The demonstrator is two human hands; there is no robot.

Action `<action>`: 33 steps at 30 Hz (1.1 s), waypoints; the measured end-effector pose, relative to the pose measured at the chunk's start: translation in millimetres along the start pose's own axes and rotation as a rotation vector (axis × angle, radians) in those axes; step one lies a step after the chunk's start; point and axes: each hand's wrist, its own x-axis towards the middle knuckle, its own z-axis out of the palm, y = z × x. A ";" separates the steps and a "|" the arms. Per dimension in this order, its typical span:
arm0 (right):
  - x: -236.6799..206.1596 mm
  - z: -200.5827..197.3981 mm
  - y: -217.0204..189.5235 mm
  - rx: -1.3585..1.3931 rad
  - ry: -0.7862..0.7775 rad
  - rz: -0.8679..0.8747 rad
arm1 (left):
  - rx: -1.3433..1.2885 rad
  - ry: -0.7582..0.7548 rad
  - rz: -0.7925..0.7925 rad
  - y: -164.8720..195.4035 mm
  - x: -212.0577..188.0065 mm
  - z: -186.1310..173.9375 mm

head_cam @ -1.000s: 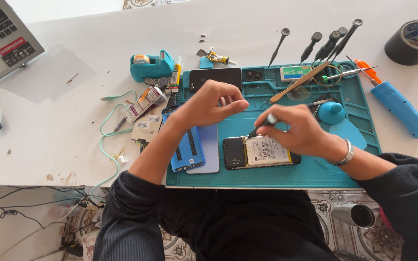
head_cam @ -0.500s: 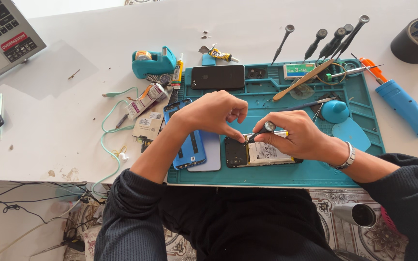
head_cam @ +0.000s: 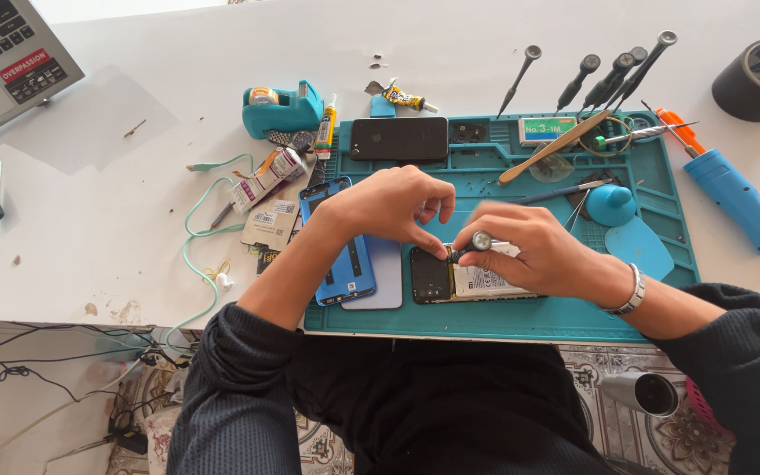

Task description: The person disassembles a smartphone on a repair mat, lifting the back cover and working around the exposed battery and internal components by hand. They press and reseat the battery and frame, then pick up a screwdriver and drive screws into the phone's lower section.

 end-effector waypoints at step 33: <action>-1.8 38.5 -13.5 -0.324 -0.167 -0.371 | -0.041 0.029 0.015 -0.8 1.6 1.3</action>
